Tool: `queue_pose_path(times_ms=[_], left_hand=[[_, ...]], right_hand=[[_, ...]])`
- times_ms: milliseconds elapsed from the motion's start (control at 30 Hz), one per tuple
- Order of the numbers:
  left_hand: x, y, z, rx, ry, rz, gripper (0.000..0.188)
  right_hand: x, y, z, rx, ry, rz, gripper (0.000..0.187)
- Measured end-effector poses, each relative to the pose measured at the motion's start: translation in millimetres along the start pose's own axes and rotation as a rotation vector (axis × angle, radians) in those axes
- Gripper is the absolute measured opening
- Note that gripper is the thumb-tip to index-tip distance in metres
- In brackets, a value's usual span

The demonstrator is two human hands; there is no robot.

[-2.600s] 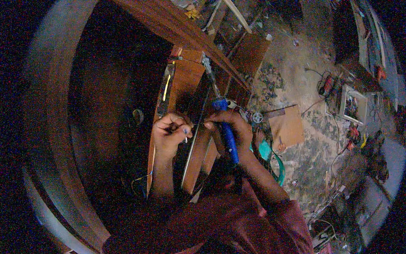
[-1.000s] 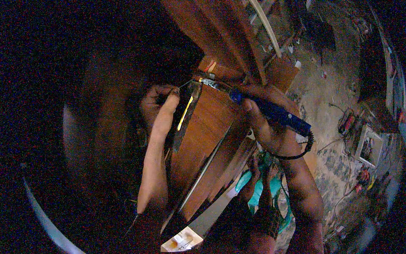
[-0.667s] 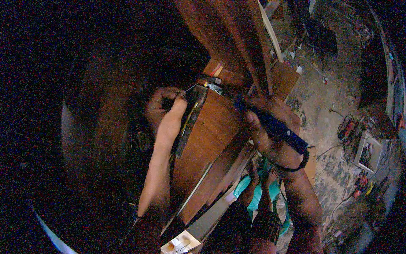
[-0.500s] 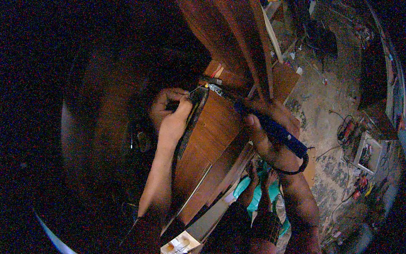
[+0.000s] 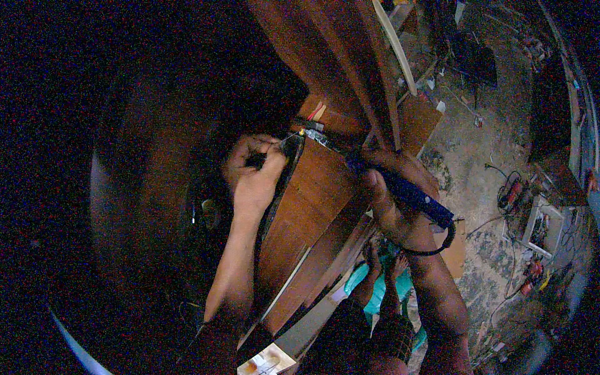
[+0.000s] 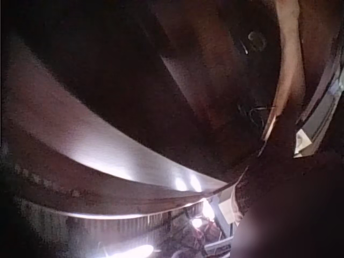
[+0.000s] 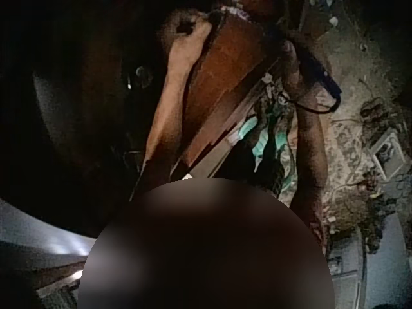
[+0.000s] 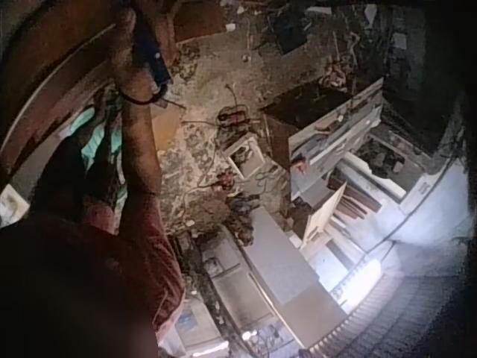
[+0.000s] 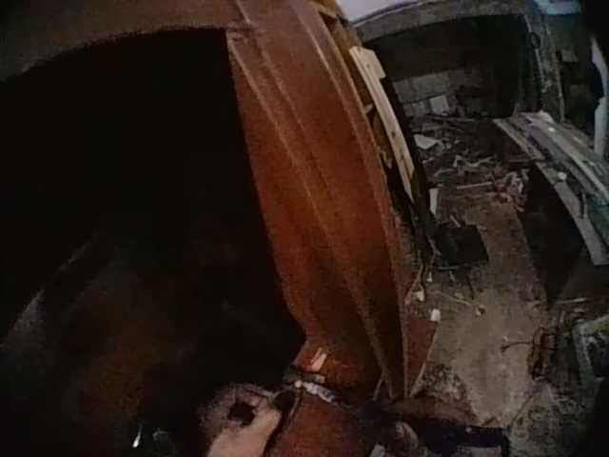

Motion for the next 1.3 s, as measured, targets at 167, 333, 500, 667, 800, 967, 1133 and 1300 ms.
queue_pose_path(times_ms=[167,333,500,667,800,967,1133,1300], left_hand=[[2.2,0.6,-1.0,-0.05,0.041,-0.078,0.01],[4.7,2.8,-2.0,-0.049,0.032,-0.052,0.011],[2.9,4.4,-2.7,-0.064,0.037,-0.039,0.011],[-0.9,3.3,-2.2,-0.05,0.027,-0.083,0.01],[-2.6,3.2,-2.1,-0.063,0.026,-0.123,0.01],[-4.4,2.7,-2.5,-0.068,0.012,-0.153,0.009],[-3.7,2.1,-1.6,-0.024,-0.008,-0.12,0.011],[1.0,5.0,-3.7,-0.075,0.02,-0.091,0.009]], right_hand=[[-4.8,1.4,1.0,0.0,-0.023,-0.001,0.018],[-5.4,0.9,0.9,-0.005,-0.038,0.014,0.018],[-4.9,1.1,0.9,-0.024,-0.029,-0.004,0.019],[-4.6,0.3,0.8,-0.031,-0.029,0.02,0.02],[-4.5,-0.6,0.4,-0.011,-0.022,0.025,0.022],[-3.7,1.6,0.4,0.015,-0.073,0.008,0.027],[-2.3,-0.9,2.2,-0.002,0.008,-0.004,0.024],[-5.7,0.5,3.1,-0.036,-0.03,0.016,0.019]])
Point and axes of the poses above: each hand's wrist, its own z-axis away from the middle knuckle, its own y-axis out of the palm, x = y × z, the point moved 1 cm from there along -z, towards the middle knuckle, and after that the axes turned 13 degrees about -z, right-handed, at the moved point
